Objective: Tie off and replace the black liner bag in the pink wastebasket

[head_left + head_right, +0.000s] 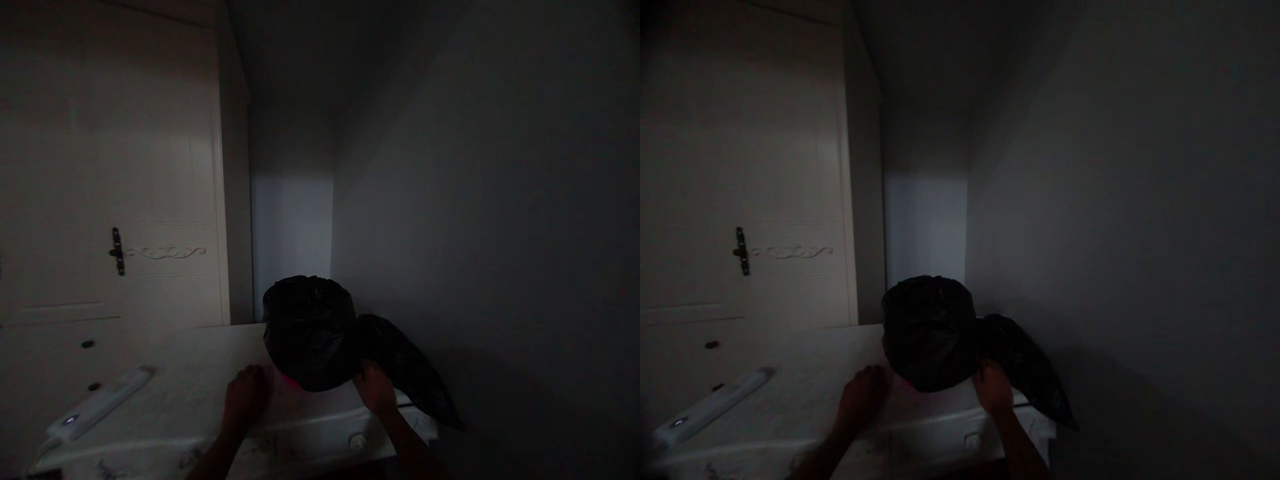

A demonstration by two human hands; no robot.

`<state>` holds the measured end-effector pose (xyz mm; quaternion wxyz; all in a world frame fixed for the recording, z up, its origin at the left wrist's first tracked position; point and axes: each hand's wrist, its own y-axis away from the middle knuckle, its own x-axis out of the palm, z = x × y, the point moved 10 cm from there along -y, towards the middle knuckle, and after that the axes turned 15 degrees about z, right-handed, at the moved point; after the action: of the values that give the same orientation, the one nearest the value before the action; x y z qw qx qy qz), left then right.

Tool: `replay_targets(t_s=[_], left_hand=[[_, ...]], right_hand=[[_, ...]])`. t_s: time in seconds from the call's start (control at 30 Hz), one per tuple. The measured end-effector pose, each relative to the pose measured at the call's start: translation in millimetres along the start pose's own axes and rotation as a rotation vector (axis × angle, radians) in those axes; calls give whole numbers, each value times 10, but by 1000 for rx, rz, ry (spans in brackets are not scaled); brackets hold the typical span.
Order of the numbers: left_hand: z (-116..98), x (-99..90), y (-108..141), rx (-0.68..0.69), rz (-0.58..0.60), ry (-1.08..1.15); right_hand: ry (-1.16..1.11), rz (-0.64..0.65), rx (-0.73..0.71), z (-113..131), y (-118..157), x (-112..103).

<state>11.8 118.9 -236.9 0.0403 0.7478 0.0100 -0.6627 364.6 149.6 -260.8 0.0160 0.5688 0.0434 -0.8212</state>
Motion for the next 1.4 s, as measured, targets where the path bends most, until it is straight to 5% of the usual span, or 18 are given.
replay_targets(t_s=[1.4], left_hand=[[26,12,0,-2,-12,8]], right_hand=[[42,-30,-24,-13,-31,46]])
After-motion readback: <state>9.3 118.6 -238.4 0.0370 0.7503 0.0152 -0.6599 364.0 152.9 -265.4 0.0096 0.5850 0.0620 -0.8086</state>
